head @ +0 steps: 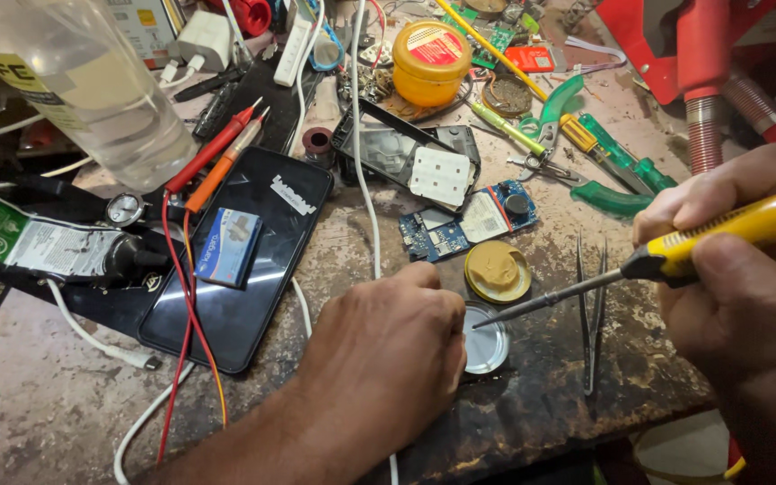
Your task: The person probes a disassembled phone motherboard with multimeter test leads, then uses a soldering iron, dipping its tip into a small tin of flux and soldering components on the board. They reposition the board on the cluttered workbench and continue working on it with the iron.
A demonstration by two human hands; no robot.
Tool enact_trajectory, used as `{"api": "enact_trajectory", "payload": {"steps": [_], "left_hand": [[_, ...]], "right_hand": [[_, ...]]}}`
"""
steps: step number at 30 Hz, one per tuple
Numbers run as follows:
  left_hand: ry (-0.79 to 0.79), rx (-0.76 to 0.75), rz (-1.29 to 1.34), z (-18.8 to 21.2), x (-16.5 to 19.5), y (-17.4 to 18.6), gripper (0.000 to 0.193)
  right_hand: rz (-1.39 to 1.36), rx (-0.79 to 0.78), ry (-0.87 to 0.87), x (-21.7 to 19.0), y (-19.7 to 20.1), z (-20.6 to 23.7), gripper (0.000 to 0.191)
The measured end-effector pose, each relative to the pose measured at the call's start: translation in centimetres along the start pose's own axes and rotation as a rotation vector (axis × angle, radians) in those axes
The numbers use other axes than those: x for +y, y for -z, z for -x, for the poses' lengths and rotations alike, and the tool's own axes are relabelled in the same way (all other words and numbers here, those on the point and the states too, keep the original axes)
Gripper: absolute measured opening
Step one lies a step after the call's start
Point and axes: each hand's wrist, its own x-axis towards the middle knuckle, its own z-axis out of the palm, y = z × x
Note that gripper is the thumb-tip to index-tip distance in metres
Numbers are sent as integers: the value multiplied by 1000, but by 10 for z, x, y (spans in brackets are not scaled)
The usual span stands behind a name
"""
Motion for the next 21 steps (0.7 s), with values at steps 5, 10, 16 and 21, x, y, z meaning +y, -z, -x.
{"api": "enact_trajectory", "payload": {"steps": [5,10,16,21], "left_hand": [[-5,-3,0,-1,0,-1,18],[4,-12,-15,-1,1,-1,17],[5,-27,-21,-2,2,0,17],[-12,-3,-11,-2,1,-2,16]], "right_hand": [[164,39,38,-7,-8,5,15],[56,-27,169,14,2,-1,17],[100,-36,141,22,15,-2,17],[94,-52,141,20,11,-3,15]]}}
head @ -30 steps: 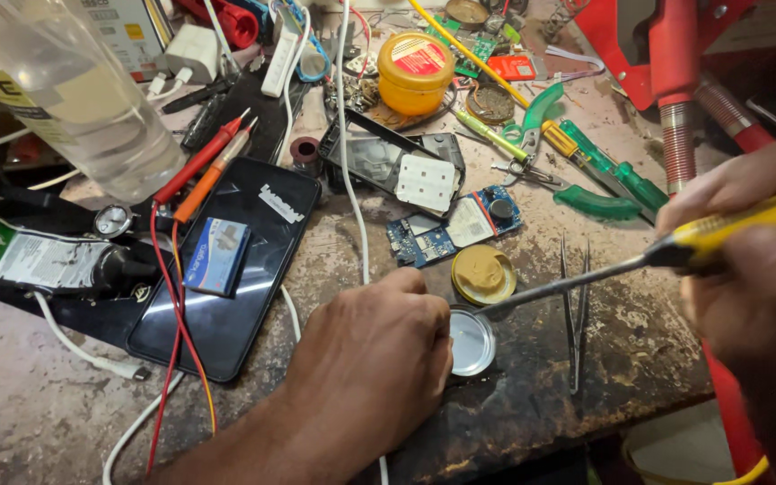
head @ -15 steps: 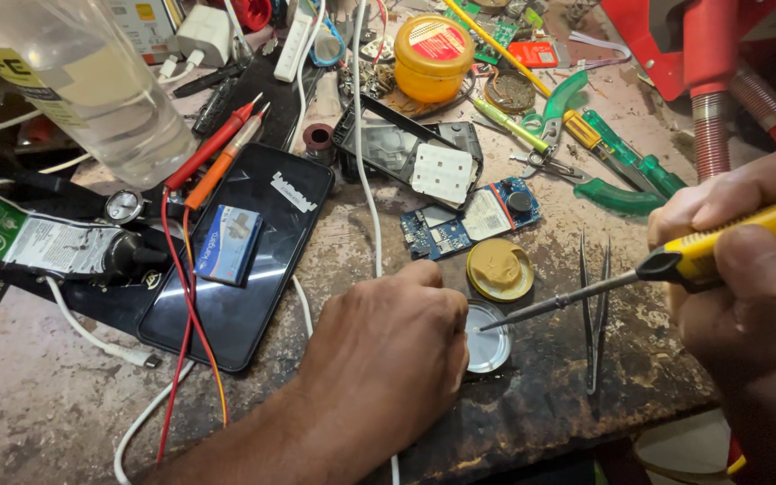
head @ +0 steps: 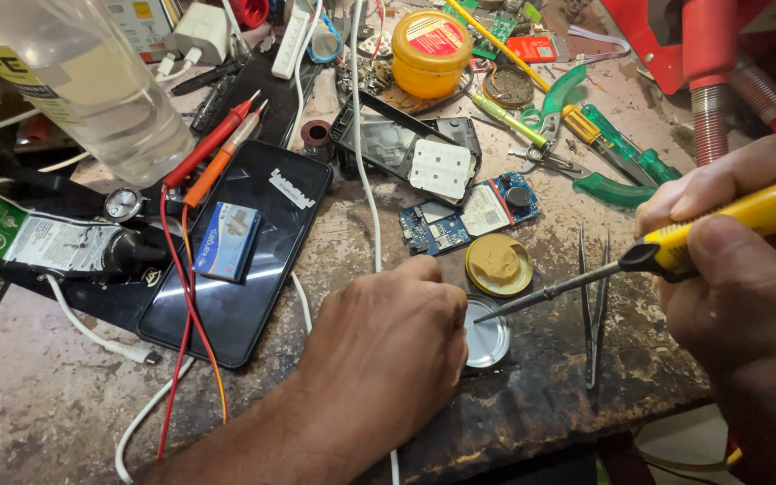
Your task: The person probes a disassembled phone motherboard with multimeter test leads, then uses a soldering iron, dipping its tip into a small tin of flux and soldering components on the board. They reposition the board on the cluttered workbench and continue working on it with the iron.
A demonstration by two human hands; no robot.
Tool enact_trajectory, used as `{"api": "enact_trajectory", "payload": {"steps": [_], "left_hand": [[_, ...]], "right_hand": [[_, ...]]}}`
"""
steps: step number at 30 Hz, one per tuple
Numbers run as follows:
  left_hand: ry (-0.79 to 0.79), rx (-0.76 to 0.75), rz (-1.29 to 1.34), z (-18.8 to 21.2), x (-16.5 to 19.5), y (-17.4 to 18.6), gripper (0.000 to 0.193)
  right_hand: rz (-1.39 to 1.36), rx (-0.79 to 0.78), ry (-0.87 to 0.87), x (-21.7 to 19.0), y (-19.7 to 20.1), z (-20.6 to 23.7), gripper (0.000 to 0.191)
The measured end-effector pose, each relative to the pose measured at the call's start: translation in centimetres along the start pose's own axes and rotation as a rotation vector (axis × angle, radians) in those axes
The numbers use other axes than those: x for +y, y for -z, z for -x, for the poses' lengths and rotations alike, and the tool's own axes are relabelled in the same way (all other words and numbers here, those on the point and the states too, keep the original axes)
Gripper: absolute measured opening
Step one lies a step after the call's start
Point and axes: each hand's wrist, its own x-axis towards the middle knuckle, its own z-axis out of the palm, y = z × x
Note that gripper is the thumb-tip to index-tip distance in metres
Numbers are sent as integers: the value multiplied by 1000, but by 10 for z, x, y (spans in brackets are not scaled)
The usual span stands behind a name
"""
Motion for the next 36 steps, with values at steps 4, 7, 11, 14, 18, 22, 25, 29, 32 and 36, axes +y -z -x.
{"api": "enact_trajectory", "payload": {"steps": [4,7,11,14,18,22,25,29,32,36], "left_hand": [[-8,13,-9,1,-1,0,17],[-12,12,-9,1,-1,0,16],[-26,21,-3,1,-1,0,16],[-29,26,-4,1,-1,0,16],[-28,26,-3,1,-1,0,16],[-33,13,-5,1,-2,0,17],[-58,76,25,2,-3,-1,13],[-87,108,24,2,-3,-1,13],[-88,98,13,3,-5,-1,13],[-88,84,10,2,-5,-3,14]], "right_hand": [[-32,5,-22,2,2,1,14],[-33,-14,-9,5,5,1,16],[-3,-25,0,7,7,-2,14],[-9,-44,67,11,6,-10,14],[19,-71,61,8,6,-17,12],[134,-131,45,-4,5,-20,13],[237,-159,104,-7,3,-26,15],[238,-156,125,-4,2,-26,16],[116,-135,86,-1,4,-20,15],[80,-155,75,0,9,-15,16]]}}
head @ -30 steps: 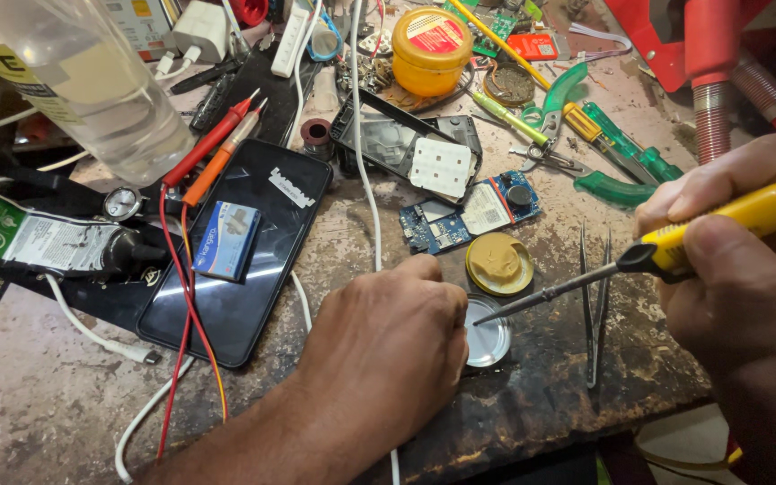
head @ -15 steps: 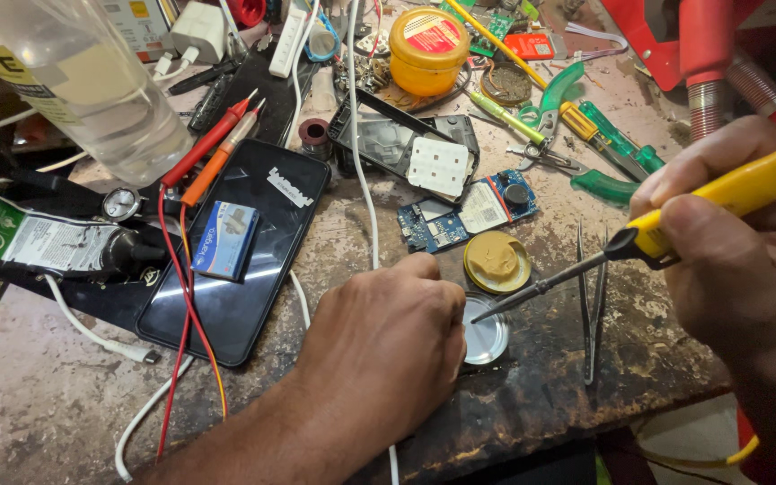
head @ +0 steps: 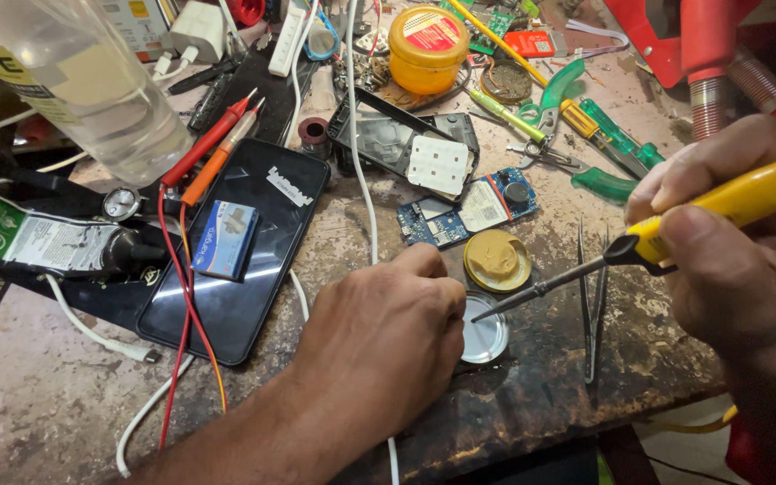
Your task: The person probes a disassembled phone motherboard with multimeter test leads, then uses a soldering iron, dipping its tip into a small tin of flux and soldering components on the board. They reposition the board on the cluttered workbench and continue working on it with the iron.
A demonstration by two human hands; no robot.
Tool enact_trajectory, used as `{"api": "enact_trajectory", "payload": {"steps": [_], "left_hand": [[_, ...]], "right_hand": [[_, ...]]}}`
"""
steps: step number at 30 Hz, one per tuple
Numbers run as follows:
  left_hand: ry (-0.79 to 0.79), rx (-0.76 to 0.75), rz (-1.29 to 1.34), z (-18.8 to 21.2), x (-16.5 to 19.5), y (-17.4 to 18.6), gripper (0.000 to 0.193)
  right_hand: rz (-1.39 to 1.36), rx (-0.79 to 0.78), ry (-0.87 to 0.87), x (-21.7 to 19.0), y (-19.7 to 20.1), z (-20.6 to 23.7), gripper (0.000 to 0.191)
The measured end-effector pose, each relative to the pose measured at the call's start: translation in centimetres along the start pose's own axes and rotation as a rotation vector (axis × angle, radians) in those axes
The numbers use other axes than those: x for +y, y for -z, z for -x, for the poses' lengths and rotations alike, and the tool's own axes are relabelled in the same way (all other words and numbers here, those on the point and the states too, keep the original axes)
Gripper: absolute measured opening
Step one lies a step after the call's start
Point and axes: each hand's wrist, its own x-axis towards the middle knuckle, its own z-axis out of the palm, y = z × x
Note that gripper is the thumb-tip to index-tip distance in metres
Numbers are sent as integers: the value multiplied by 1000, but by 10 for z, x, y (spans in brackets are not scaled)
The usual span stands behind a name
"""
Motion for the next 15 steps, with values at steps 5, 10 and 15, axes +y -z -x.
{"api": "enact_trajectory", "payload": {"steps": [5,10,15], "left_hand": [[-12,10,-5,-1,1,1,14],[12,-41,-12,-3,1,2,16],[6,-32,-25,-3,2,2,15]], "right_hand": [[23,5,-7,2,1,-2,17],[55,17,-18,1,0,-2,21],[68,54,-61,-3,-1,1,21]]}}
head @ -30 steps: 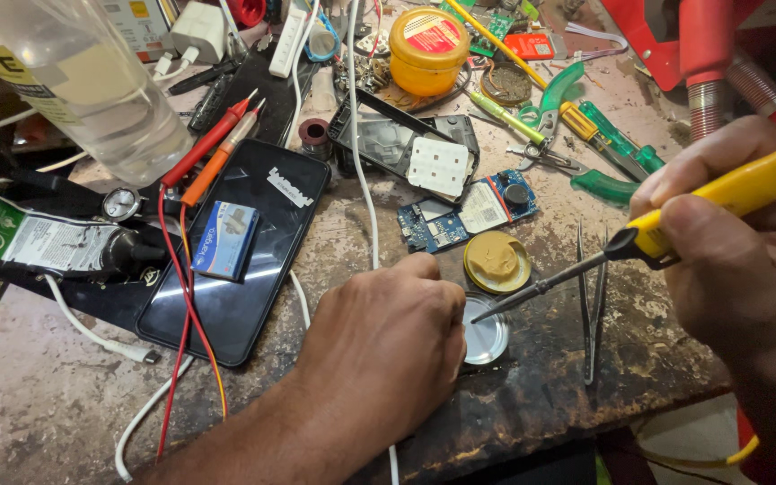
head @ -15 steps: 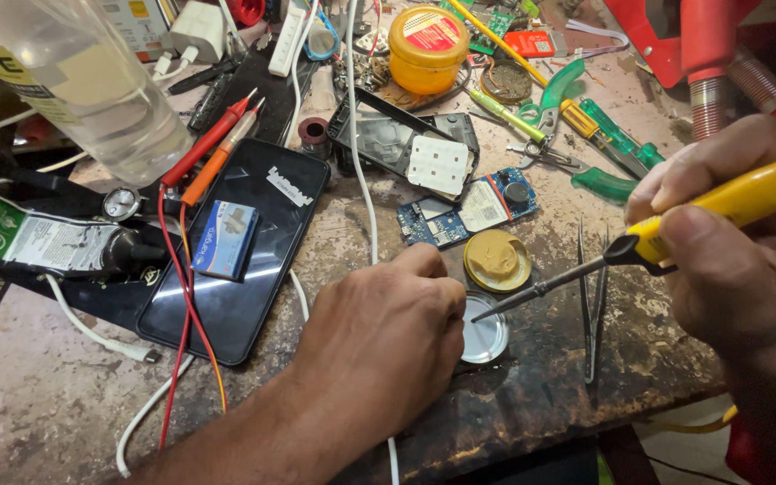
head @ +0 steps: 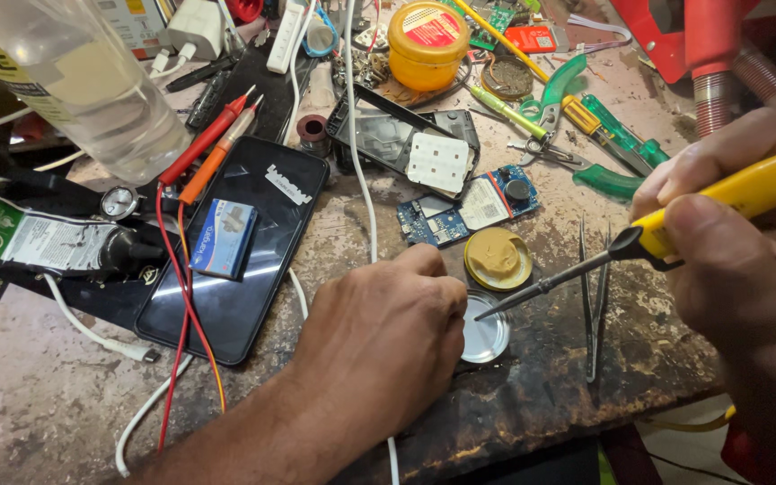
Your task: The person probes a disassembled phone motherboard with multimeter test leads, then uses a soldering iron, dipping its tip into a small tin of flux and soldering components on the board. They reposition the board on the cluttered workbench and continue working on it with the iron.
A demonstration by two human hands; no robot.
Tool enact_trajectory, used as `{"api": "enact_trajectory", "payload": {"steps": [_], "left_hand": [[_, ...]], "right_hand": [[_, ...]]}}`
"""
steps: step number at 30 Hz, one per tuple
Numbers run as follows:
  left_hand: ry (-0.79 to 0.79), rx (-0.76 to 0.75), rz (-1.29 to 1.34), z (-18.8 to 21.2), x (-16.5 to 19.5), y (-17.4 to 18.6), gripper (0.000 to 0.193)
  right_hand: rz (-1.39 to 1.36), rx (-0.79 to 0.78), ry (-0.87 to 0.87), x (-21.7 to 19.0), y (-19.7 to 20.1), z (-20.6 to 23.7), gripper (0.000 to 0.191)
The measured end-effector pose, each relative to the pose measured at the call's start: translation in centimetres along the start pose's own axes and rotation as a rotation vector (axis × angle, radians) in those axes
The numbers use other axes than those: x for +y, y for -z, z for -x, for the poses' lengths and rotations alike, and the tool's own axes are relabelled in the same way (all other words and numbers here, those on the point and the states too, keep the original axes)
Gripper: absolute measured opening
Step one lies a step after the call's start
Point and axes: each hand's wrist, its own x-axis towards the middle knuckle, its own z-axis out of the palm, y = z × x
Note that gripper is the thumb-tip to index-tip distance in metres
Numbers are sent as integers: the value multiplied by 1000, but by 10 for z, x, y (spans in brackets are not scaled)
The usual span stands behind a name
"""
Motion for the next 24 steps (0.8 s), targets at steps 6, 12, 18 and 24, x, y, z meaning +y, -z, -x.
{"api": "enact_trajectory", "payload": {"steps": [6,12,18,24], "left_hand": [[-6,6,5,1,0,0,14],[-16,13,1,2,-1,0,15],[-20,15,-7,1,-1,0,14],[-22,7,-9,2,0,1,14]], "right_hand": [[-31,23,45,1,-4,-4,19],[120,-28,72,-2,-1,-5,15],[106,-30,66,-3,-4,-5,15],[127,-30,70,-8,-7,-7,17]]}}
